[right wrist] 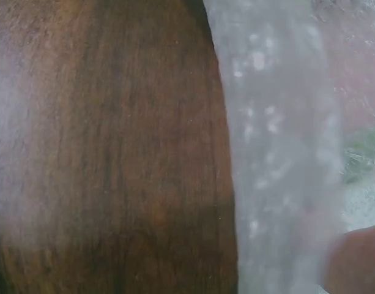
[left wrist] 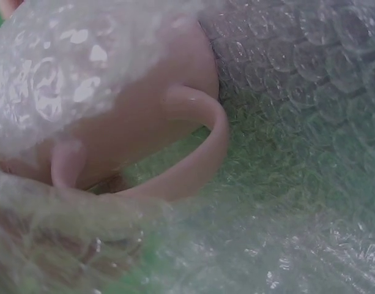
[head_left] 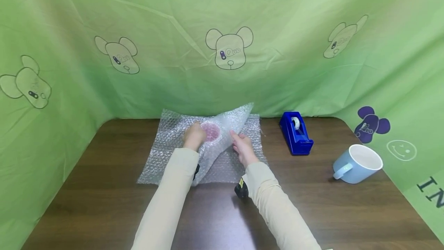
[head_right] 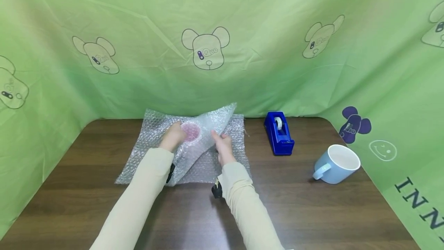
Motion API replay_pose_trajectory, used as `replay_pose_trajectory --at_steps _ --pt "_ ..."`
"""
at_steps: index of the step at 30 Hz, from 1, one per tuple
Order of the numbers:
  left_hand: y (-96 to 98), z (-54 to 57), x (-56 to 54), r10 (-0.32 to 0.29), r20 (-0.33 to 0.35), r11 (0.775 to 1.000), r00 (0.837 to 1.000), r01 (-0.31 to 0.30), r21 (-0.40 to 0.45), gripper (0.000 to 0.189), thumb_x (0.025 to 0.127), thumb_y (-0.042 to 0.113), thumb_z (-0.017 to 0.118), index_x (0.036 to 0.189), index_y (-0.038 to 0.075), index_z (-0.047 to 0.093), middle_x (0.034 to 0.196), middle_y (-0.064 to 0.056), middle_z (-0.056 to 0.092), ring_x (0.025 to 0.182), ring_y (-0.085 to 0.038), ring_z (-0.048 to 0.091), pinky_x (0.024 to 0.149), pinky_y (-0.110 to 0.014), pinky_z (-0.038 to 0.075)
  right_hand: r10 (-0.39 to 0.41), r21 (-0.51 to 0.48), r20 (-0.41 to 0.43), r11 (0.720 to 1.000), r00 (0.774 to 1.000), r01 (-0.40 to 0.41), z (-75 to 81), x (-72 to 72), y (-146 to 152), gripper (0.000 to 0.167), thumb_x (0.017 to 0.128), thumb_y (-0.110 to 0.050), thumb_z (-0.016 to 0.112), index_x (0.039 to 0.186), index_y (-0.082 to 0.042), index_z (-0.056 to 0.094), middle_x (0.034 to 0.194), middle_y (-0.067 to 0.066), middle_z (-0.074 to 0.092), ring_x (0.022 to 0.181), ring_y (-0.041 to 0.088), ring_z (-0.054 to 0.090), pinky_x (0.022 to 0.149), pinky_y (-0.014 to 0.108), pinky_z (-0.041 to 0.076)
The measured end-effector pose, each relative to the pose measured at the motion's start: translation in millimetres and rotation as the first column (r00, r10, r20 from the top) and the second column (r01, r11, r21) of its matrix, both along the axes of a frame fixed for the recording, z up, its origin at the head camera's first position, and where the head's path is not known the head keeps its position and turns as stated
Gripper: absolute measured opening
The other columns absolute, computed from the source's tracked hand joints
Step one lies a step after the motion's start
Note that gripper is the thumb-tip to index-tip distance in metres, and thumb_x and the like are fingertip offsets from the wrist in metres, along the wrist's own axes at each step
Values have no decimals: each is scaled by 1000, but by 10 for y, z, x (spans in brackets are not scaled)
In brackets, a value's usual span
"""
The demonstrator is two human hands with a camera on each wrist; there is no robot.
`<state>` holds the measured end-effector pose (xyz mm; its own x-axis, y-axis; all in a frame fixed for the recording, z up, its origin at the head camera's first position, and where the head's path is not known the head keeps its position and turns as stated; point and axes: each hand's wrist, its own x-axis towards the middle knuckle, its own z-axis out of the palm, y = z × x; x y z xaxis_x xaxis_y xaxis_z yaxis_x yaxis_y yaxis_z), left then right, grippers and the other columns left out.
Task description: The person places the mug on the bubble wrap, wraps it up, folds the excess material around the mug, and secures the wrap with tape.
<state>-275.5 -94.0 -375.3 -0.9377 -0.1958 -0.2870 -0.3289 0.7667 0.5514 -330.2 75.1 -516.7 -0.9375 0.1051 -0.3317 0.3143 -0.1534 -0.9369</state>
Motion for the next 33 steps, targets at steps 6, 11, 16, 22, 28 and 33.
replay_pose_trajectory --at_steps 6,11,16,22,28,33 --pt "21 1 -4 23 7 1000 1000 -23 -14 54 90 5 50 143 11 41 127 -18 59 90 -28 58 62 -28 44 116 87 0 989 993 -116 995 616 -179 86 96 -47 50 148 9 13 154 30 20 138 45 33 114 47 32" --pt "34 3 -9 29 3 999 1000 -29 -46 55 90 8 53 143 10 40 127 -19 59 98 -31 58 65 -30 44 196 236 35 951 980 -199 1057 598 -184 95 91 -58 51 148 9 15 154 29 21 137 43 35 112 46 35" --pt "41 -11 -15 33 -1 999 999 -33 -43 57 89 8 53 145 10 38 131 -21 56 107 -36 58 79 -39 50 182 192 63 963 981 -191 1062 598 -195 90 91 -56 52 148 6 20 153 25 26 140 40 31 114 47 31" --pt "38 -18 -18 35 -5 998 999 -35 -45 60 90 9 52 147 10 34 135 -22 54 117 -40 54 90 -45 49 175 -46 40 984 984 -173 1073 624 -229 86 96 -37 54 149 8 3 156 27 15 145 39 19 121 46 17" --pt "38 -19 -21 34 0 998 999 -34 -43 61 91 11 52 148 11 32 135 -21 54 115 -39 56 89 -44 50 146 -187 20 972 989 -140 954 564 -278 67 99 -38 45 148 0 18 149 21 36 140 34 35 119 42 24" --pt "40 -25 -21 36 -4 998 999 -36 -46 62 91 11 52 149 12 31 136 -20 53 110 -37 58 80 -38 51 106 -197 12 975 994 -102 521 304 -252 74 91 -34 62 146 -4 21 139 14 47 128 26 49 113 41 33"
